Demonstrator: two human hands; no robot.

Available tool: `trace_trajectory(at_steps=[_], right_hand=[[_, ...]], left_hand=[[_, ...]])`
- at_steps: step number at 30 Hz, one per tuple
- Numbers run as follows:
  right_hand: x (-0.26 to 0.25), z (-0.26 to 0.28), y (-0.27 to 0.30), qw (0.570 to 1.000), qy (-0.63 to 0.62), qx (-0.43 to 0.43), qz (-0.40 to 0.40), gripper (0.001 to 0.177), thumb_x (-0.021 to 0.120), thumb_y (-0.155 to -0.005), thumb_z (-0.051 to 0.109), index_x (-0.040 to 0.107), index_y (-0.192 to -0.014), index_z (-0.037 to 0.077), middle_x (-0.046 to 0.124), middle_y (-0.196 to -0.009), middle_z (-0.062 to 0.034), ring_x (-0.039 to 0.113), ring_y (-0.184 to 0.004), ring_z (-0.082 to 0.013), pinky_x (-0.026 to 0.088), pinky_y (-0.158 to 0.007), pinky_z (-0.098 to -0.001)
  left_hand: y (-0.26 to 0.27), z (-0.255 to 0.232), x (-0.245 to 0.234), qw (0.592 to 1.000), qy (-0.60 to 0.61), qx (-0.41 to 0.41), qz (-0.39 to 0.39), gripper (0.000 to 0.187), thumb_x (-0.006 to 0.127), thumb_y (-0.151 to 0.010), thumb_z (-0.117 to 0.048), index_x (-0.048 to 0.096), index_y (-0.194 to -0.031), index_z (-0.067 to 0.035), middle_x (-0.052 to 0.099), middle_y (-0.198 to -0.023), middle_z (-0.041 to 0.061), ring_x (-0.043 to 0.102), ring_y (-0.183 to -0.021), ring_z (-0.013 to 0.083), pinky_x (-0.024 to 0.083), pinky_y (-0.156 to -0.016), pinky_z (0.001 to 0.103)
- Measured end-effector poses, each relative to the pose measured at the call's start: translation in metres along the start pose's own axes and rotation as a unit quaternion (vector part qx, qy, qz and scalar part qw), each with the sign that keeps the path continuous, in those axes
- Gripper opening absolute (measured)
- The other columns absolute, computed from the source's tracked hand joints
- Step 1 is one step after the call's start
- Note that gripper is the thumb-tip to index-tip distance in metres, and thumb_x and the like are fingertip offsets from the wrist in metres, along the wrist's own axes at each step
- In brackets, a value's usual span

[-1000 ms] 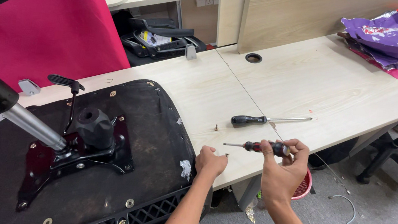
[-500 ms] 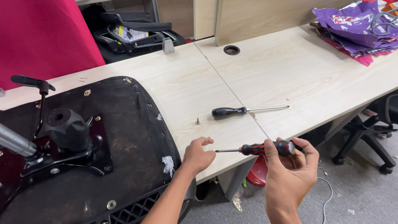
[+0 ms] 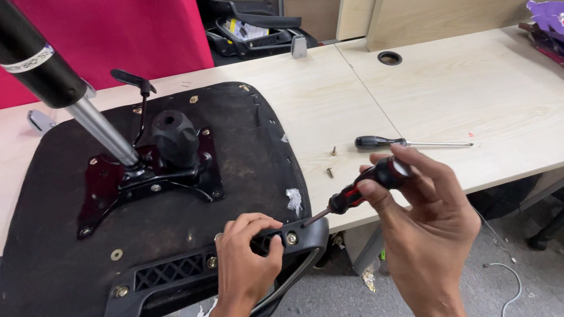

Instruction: The person uses a screwdriver to tighten screws on the underside of an overturned office chair, securing the central gas lift and base plate to the chair frame.

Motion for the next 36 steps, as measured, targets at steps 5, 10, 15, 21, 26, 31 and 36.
trace_trajectory(at_steps=[5, 10, 15, 21, 26, 31, 36], right_hand=[[0.022, -0.007, 0.020, 0.999, -0.035, 0.009, 0.029, 0.042, 0.073, -0.088, -0.004, 0.060, -0.127, 0.001, 0.071, -0.121, -0.0159, 0.072, -0.114, -0.0200, 0.060, -0.091, -0.0334], [0.032, -0.011, 0.031, 0.999, -0.021, 0.016, 0.028, 0.042, 0.073, -0.087, -0.004, 0.061, -0.127, 0.001, 0.071, -0.121, -0.0146, 0.071, -0.115, -0.0199, 0.059, -0.093, -0.0330], [0.032, -0.010, 0.037, 1.000, 0.003, 0.005, 0.018, 0.043, 0.073, -0.086, -0.005, 0.060, -0.126, 0.001, 0.071, -0.119, -0.0142, 0.071, -0.115, -0.0194, 0.059, -0.092, -0.0330], [0.040, -0.007, 0.036, 1.000, -0.014, 0.012, 0.021, 0.040, 0.073, -0.085, -0.005, 0.061, -0.123, 0.002, 0.073, -0.115, -0.0129, 0.073, -0.110, -0.0178, 0.059, -0.090, -0.0330], [0.047, -0.009, 0.036, 0.999, 0.016, 0.034, 0.032, 0.039, 0.075, -0.083, -0.004, 0.064, -0.120, 0.001, 0.075, -0.109, -0.0119, 0.074, -0.104, -0.0155, 0.059, -0.090, -0.0326], [0.047, -0.006, 0.038, 0.999, -0.011, 0.016, 0.032, 0.039, 0.075, -0.084, -0.004, 0.064, -0.121, 0.002, 0.074, -0.111, -0.0116, 0.073, -0.105, -0.0154, 0.059, -0.091, -0.0331], [0.047, -0.006, 0.035, 0.999, 0.018, 0.030, 0.035, 0.039, 0.075, -0.083, -0.002, 0.063, -0.120, 0.003, 0.074, -0.109, -0.0113, 0.074, -0.104, -0.0144, 0.060, -0.087, -0.0317]], left_hand=[[0.011, 0.005, 0.006, 0.997, -0.030, 0.047, 0.048, 0.038, 0.083, -0.069, -0.031, 0.081, -0.104, -0.017, 0.068, -0.117, 0.000, 0.055, -0.113, 0.0232, 0.032, -0.103, 0.045], [0.011, 0.009, 0.010, 0.997, -0.037, 0.054, 0.038, 0.034, 0.083, -0.071, -0.035, 0.083, -0.101, -0.019, 0.070, -0.112, -0.003, 0.057, -0.112, 0.0216, 0.032, -0.105, 0.045], [0.012, 0.010, 0.009, 0.997, -0.028, 0.056, 0.035, 0.033, 0.083, -0.072, -0.035, 0.083, -0.100, -0.020, 0.070, -0.111, -0.004, 0.056, -0.111, 0.0207, 0.031, -0.106, 0.045], [0.010, 0.008, 0.007, 0.998, -0.024, 0.027, 0.052, 0.035, 0.083, -0.073, -0.034, 0.083, -0.106, -0.023, 0.070, -0.110, -0.006, 0.055, -0.113, 0.0195, 0.028, -0.110, 0.045], [0.009, 0.007, 0.005, 0.997, -0.030, 0.005, 0.065, 0.036, 0.084, -0.072, -0.034, 0.083, -0.105, -0.023, 0.070, -0.110, -0.007, 0.056, -0.112, 0.0190, 0.026, -0.112, 0.046], [0.009, 0.005, 0.004, 0.997, -0.025, -0.001, 0.069, 0.034, 0.085, -0.071, -0.034, 0.081, -0.102, -0.021, 0.071, -0.111, -0.007, 0.056, -0.112, 0.0186, 0.029, -0.112, 0.045], [0.008, 0.004, 0.003, 0.997, -0.032, -0.010, 0.070, 0.037, 0.086, -0.070, -0.034, 0.081, -0.105, -0.022, 0.071, -0.110, -0.008, 0.056, -0.112, 0.0182, 0.026, -0.113, 0.045]])
Point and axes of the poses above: each hand's wrist, its own y-axis away from the middle knuckle, its own x-axis out of the palm, z = x × y, the point moved 5 cm from there along -y, towards the middle knuckle
